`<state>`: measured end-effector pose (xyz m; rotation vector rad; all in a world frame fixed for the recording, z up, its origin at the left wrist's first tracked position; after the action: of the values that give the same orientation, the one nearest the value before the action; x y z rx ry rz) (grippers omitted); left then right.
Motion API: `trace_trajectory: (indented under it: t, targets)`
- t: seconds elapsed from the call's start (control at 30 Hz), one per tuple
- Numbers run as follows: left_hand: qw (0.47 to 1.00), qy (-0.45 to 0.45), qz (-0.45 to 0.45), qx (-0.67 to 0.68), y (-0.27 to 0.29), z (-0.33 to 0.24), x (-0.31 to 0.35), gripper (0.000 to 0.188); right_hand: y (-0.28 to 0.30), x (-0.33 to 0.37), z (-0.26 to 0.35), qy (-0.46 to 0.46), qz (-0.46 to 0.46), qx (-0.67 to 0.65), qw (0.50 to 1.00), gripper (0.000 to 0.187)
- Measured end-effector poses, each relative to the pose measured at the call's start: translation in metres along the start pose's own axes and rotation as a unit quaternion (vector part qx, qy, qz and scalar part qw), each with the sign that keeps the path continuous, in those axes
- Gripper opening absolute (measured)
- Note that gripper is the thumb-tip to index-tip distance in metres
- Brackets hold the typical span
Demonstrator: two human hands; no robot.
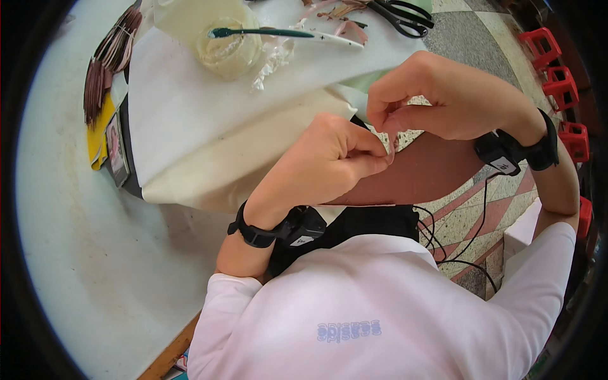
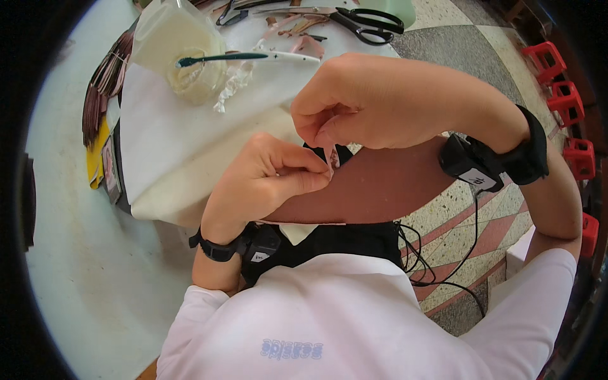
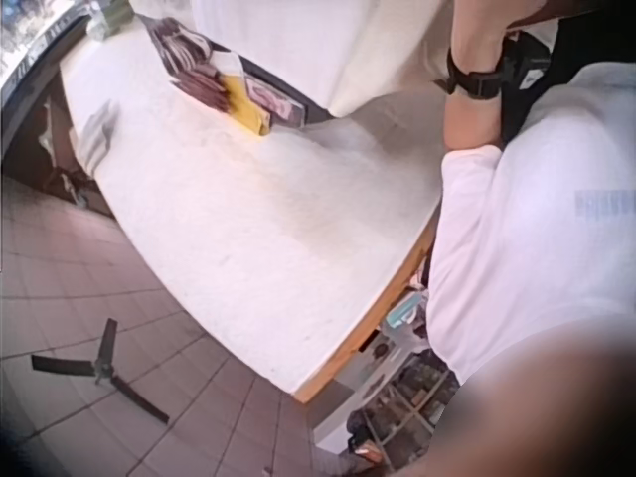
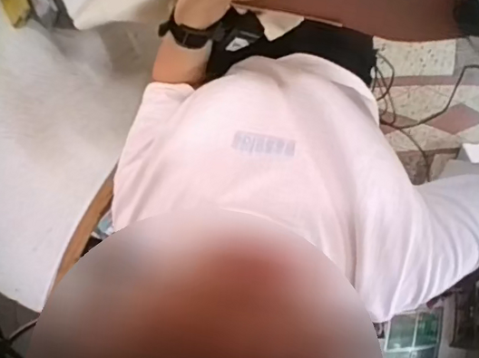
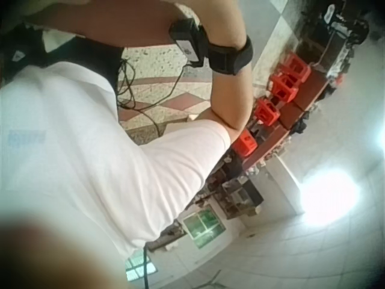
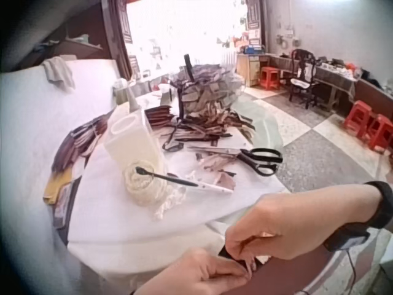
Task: The recorder applies glue to a shoe sole component using a brush and then trims a strip of material with scissors to fit around the edge of the sole.
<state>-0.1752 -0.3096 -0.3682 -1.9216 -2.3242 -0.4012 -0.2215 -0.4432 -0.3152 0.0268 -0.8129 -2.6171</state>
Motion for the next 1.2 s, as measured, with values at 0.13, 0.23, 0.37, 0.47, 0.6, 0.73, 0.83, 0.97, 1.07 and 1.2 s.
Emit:
trace_trajectory:
  t: [0.13, 0.23, 0.37, 0.47, 0.6, 0.73, 0.83, 0.97, 1.07, 1.2]
  targets:
    - [1.000, 0.006, 0.017, -0.003, 0.005, -0.022, -0.015, 0.008, 0.026, 0.004, -0.005, -0.098, 0.050, -0.182, 0.977, 0.007]
    - [1.000, -0.012, 0.014, -0.025, 0.011, -0.035, -0.027, 0.007, 0.047, 0.008, -0.009, -0.108, 0.044, -0.248, 0.962, 0.009]
    - [0.999, 0.010, -0.003, -0.037, 0.021, -0.040, -0.035, 0.007, 0.073, 0.009, -0.025, -0.096, 0.101, -0.249, 0.958, 0.014]
    - [0.999, 0.004, -0.032, -0.017, 0.028, -0.031, -0.041, 0.007, 0.090, 0.011, -0.032, -0.103, 0.091, -0.261, 0.955, 0.018]
    - [0.993, 0.034, -0.090, 0.067, 0.049, -0.017, -0.034, 0.009, 0.117, 0.015, -0.052, -0.100, 0.011, -0.202, 0.974, 0.017]
    - [0.976, 0.045, -0.137, 0.162, 0.068, -0.020, -0.021, 0.010, 0.132, 0.019, -0.096, -0.106, -0.176, -0.008, 0.979, 0.015]
    - [0.963, 0.047, -0.171, 0.200, 0.077, -0.026, -0.022, 0.010, 0.120, 0.008, -0.106, -0.082, -0.159, 0.135, 0.975, 0.020]
    - [0.960, 0.031, -0.217, 0.175, 0.077, -0.025, -0.026, 0.010, 0.101, 0.002, -0.094, 0.010, -0.132, 0.244, 0.961, 0.032]
    - [0.953, 0.024, -0.236, 0.187, 0.077, -0.015, -0.028, 0.011, 0.102, 0.002, -0.091, 0.023, -0.128, 0.261, 0.957, 0.034]
    - [0.963, 0.027, -0.226, 0.146, 0.075, -0.013, -0.032, 0.010, 0.108, 0.008, -0.100, -0.036, -0.110, 0.190, 0.975, 0.038]
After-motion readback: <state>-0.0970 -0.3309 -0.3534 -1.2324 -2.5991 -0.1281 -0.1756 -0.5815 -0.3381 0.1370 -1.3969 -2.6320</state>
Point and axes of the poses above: each hand's wrist, its own x-axis away from the middle knuckle, its own y-axis out of the back of the hand, z = x × y, the point moved 4 cm from there along -x, towards the middle knuckle, and after that the axes turned 3 degrees about -x, right-handed, at the moved point
